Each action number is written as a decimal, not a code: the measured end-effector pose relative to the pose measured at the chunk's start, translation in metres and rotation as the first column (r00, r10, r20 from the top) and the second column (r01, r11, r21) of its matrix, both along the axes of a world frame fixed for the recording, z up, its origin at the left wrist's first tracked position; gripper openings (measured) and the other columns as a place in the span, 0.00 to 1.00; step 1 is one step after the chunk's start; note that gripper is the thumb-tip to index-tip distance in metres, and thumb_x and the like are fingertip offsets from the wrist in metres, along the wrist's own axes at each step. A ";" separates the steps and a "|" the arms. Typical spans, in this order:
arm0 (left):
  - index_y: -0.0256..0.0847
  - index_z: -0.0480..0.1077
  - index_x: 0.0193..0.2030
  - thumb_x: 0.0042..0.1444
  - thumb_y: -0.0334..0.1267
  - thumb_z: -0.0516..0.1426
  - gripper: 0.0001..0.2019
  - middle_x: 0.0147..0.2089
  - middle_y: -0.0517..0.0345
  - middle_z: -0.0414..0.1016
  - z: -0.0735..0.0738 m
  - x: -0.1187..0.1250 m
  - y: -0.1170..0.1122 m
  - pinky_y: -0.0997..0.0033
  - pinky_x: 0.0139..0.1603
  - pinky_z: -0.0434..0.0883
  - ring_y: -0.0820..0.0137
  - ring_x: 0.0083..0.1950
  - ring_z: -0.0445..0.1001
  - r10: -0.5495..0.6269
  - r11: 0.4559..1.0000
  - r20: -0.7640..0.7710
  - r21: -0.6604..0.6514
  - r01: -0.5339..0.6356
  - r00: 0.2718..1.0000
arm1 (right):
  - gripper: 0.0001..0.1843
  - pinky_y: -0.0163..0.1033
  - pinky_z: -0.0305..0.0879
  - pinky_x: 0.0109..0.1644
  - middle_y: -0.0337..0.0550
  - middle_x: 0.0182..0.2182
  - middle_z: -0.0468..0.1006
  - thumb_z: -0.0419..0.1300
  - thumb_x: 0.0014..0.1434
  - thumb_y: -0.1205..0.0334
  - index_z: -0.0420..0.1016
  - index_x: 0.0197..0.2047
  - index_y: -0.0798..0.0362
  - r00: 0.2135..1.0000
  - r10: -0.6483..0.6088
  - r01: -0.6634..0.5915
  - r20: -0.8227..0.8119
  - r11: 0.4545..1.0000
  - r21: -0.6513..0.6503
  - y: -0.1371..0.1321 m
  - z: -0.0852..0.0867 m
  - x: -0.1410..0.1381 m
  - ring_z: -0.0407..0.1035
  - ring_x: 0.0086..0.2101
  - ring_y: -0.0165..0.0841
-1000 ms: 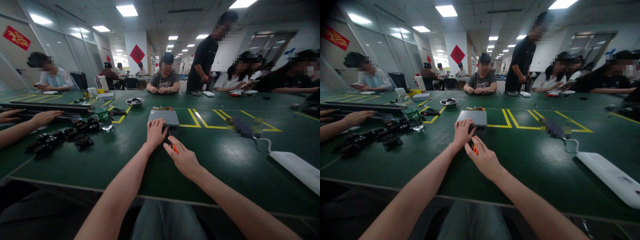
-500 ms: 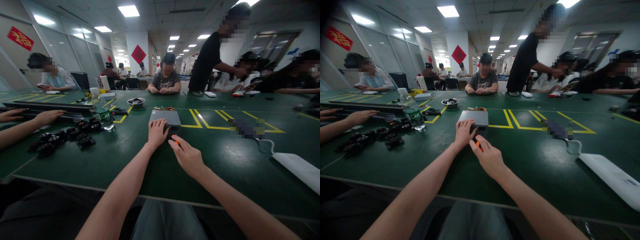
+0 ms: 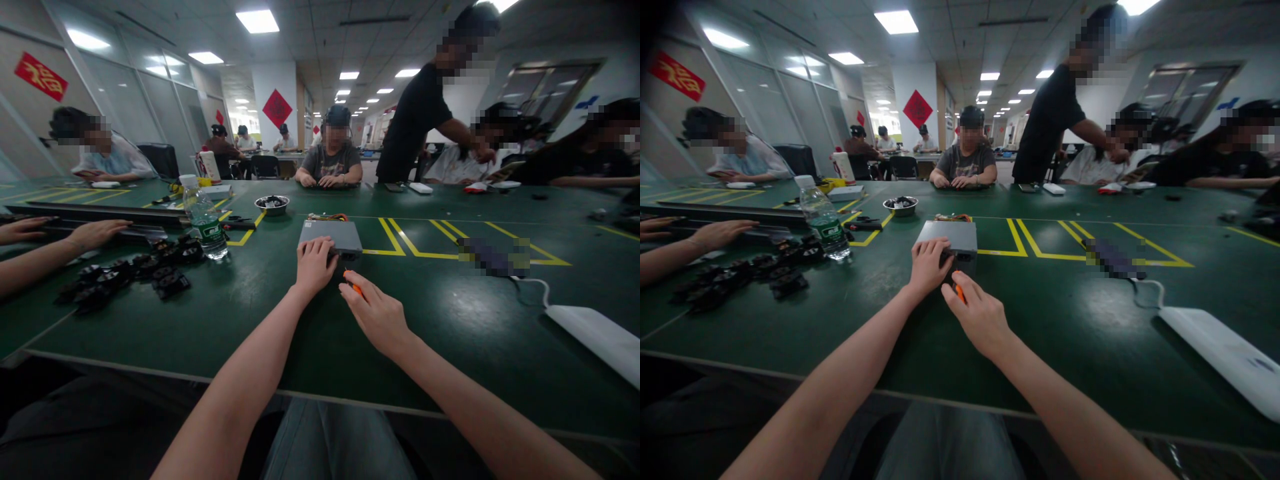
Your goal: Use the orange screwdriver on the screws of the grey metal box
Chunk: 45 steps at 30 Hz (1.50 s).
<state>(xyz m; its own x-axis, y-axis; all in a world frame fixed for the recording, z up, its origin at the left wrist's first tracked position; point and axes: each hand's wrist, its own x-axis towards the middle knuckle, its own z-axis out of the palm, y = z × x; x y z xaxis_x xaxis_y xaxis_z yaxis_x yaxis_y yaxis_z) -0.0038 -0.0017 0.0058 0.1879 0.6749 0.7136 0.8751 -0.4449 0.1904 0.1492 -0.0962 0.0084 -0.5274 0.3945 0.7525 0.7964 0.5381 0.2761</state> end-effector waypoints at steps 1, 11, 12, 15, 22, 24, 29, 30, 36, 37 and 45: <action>0.47 0.63 0.48 0.56 0.39 0.52 0.12 0.56 0.57 0.67 0.000 0.000 0.000 0.59 0.58 0.53 0.65 0.58 0.62 0.000 1.000 0.001 0.002 0.000 1.000 | 0.14 0.32 0.67 0.43 0.49 0.49 0.71 0.51 0.59 0.70 0.66 0.47 0.51 1.000 0.010 -0.010 0.005 1.000 -0.007 0.000 0.000 0.000 0.67 0.49 0.33; 0.46 0.63 0.47 0.57 0.40 0.51 0.11 0.56 0.58 0.67 0.000 -0.001 0.000 0.59 0.58 0.53 0.65 0.58 0.61 -0.005 1.000 -0.015 0.009 0.005 1.000 | 0.13 0.35 0.66 0.47 0.49 0.46 0.73 0.54 0.56 0.70 0.63 0.46 0.54 0.989 0.123 -0.118 -0.079 0.991 0.057 -0.006 0.008 0.019 0.70 0.45 0.31; 0.47 0.63 0.47 0.57 0.40 0.51 0.11 0.56 0.58 0.67 0.000 -0.001 0.000 0.59 0.58 0.53 0.65 0.58 0.61 -0.003 1.000 -0.015 0.004 0.003 1.000 | 0.13 0.34 0.66 0.46 0.48 0.46 0.74 0.54 0.56 0.70 0.63 0.45 0.54 0.989 0.116 -0.111 -0.088 0.992 0.065 -0.006 0.008 0.023 0.70 0.43 0.30; 0.47 0.64 0.48 0.57 0.40 0.51 0.11 0.56 0.57 0.67 0.000 0.000 0.000 0.59 0.58 0.53 0.65 0.58 0.62 0.004 1.000 -0.020 -0.004 -0.004 1.000 | 0.12 0.33 0.66 0.45 0.46 0.46 0.74 0.54 0.56 0.69 0.63 0.45 0.53 0.991 0.086 -0.079 -0.098 0.994 0.072 -0.004 0.008 0.031 0.71 0.42 0.29; 0.47 0.63 0.48 0.57 0.40 0.51 0.12 0.56 0.58 0.67 0.000 -0.001 0.000 0.59 0.59 0.52 0.64 0.57 0.62 0.001 1.000 -0.014 -0.004 -0.001 1.000 | 0.10 0.33 0.66 0.43 0.46 0.44 0.75 0.53 0.57 0.68 0.63 0.44 0.53 0.994 0.015 -0.009 -0.111 0.999 0.050 -0.002 0.011 0.033 0.71 0.40 0.29; 0.47 0.63 0.48 0.57 0.40 0.51 0.12 0.56 0.57 0.66 0.000 -0.001 0.000 0.59 0.58 0.53 0.64 0.57 0.62 -0.003 1.000 -0.013 -0.006 0.003 1.000 | 0.10 0.33 0.66 0.43 0.46 0.44 0.75 0.53 0.57 0.69 0.63 0.43 0.54 0.994 0.012 -0.006 -0.107 0.998 0.055 -0.002 0.012 0.034 0.72 0.40 0.29; 0.47 0.63 0.48 0.57 0.40 0.51 0.11 0.56 0.57 0.67 0.000 -0.001 0.000 0.59 0.58 0.52 0.64 0.58 0.62 -0.005 1.000 -0.014 0.000 0.005 1.000 | 0.10 0.33 0.66 0.43 0.46 0.45 0.74 0.54 0.57 0.69 0.62 0.43 0.53 0.995 -0.002 0.005 -0.104 0.999 0.034 0.001 0.010 0.036 0.71 0.41 0.29; 0.47 0.63 0.48 0.57 0.40 0.51 0.11 0.56 0.57 0.67 0.000 -0.001 0.000 0.59 0.58 0.52 0.64 0.58 0.61 -0.005 1.000 -0.012 0.001 0.005 1.000 | 0.10 0.33 0.66 0.44 0.46 0.45 0.74 0.53 0.57 0.69 0.62 0.43 0.53 0.995 -0.006 0.008 -0.103 1.000 0.026 0.001 0.009 0.035 0.71 0.42 0.29; 0.47 0.63 0.48 0.57 0.40 0.51 0.11 0.56 0.57 0.67 0.000 -0.001 0.000 0.59 0.59 0.52 0.64 0.57 0.62 0.015 1.000 -0.023 0.000 -0.015 1.000 | 0.09 0.38 0.65 0.47 0.53 0.46 0.72 0.53 0.56 0.70 0.63 0.42 0.55 0.999 -0.033 0.032 0.027 0.998 0.051 -0.007 0.003 0.018 0.68 0.47 0.36; 0.47 0.63 0.48 0.57 0.40 0.51 0.11 0.56 0.57 0.67 0.000 -0.001 0.000 0.59 0.59 0.52 0.65 0.58 0.62 0.014 1.000 -0.027 0.002 -0.014 1.000 | 0.09 0.39 0.65 0.47 0.55 0.47 0.70 0.53 0.56 0.69 0.63 0.42 0.56 0.998 -0.045 0.043 0.042 0.998 0.039 -0.009 0.003 0.015 0.67 0.48 0.37; 0.47 0.63 0.48 0.57 0.38 0.51 0.12 0.56 0.59 0.67 0.001 -0.001 -0.002 0.60 0.59 0.52 0.66 0.57 0.62 0.011 1.000 -0.027 0.010 -0.011 1.000 | 0.12 0.31 0.63 0.31 0.45 0.39 0.75 0.53 0.59 0.60 0.64 0.46 0.54 0.972 -0.231 0.234 -0.049 0.970 0.062 -0.011 0.013 0.021 0.71 0.31 0.28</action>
<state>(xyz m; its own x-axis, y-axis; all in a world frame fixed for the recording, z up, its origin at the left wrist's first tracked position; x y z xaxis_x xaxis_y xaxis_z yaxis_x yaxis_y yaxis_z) -0.0044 -0.0033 0.0067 0.1999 0.6699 0.7150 0.8846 -0.4371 0.1623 0.1704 -0.1074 0.0216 -0.3952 0.4506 0.8005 0.9089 0.3183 0.2695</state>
